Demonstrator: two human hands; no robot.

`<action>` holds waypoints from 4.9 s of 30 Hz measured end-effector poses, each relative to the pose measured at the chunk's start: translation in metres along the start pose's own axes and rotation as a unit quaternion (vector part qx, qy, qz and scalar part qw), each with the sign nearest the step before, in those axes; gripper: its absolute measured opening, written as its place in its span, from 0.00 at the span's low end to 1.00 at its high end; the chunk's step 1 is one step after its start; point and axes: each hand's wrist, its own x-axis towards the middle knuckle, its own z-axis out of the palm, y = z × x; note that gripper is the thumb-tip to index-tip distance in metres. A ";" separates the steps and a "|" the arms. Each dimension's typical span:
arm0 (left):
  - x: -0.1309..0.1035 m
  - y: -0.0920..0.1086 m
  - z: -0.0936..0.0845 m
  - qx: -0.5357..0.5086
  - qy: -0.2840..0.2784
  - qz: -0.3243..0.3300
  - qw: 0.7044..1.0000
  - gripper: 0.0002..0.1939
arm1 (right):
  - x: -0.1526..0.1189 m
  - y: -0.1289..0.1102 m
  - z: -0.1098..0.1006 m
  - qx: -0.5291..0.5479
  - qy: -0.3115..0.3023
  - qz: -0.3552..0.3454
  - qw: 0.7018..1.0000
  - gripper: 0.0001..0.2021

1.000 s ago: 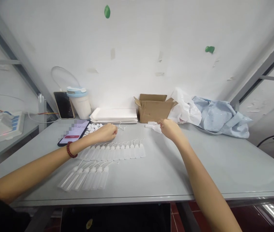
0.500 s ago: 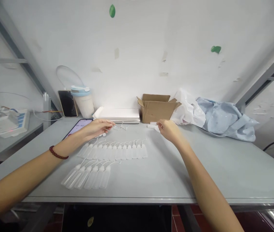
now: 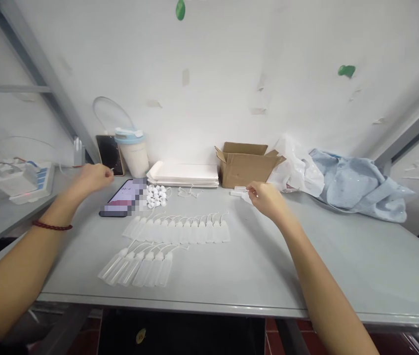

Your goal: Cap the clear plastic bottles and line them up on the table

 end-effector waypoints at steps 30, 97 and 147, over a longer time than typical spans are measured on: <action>-0.006 0.154 0.081 0.082 -0.057 0.285 0.953 0.13 | 0.002 0.011 0.012 -0.077 -0.099 0.030 0.992 0.13; -0.071 0.174 0.068 -0.528 -0.092 0.094 0.839 0.13 | -0.029 -0.090 0.016 0.292 -0.002 -0.181 0.939 0.12; -0.087 0.180 0.049 -0.388 -0.086 0.242 0.885 0.11 | -0.042 -0.106 0.031 0.277 0.084 -0.237 0.927 0.15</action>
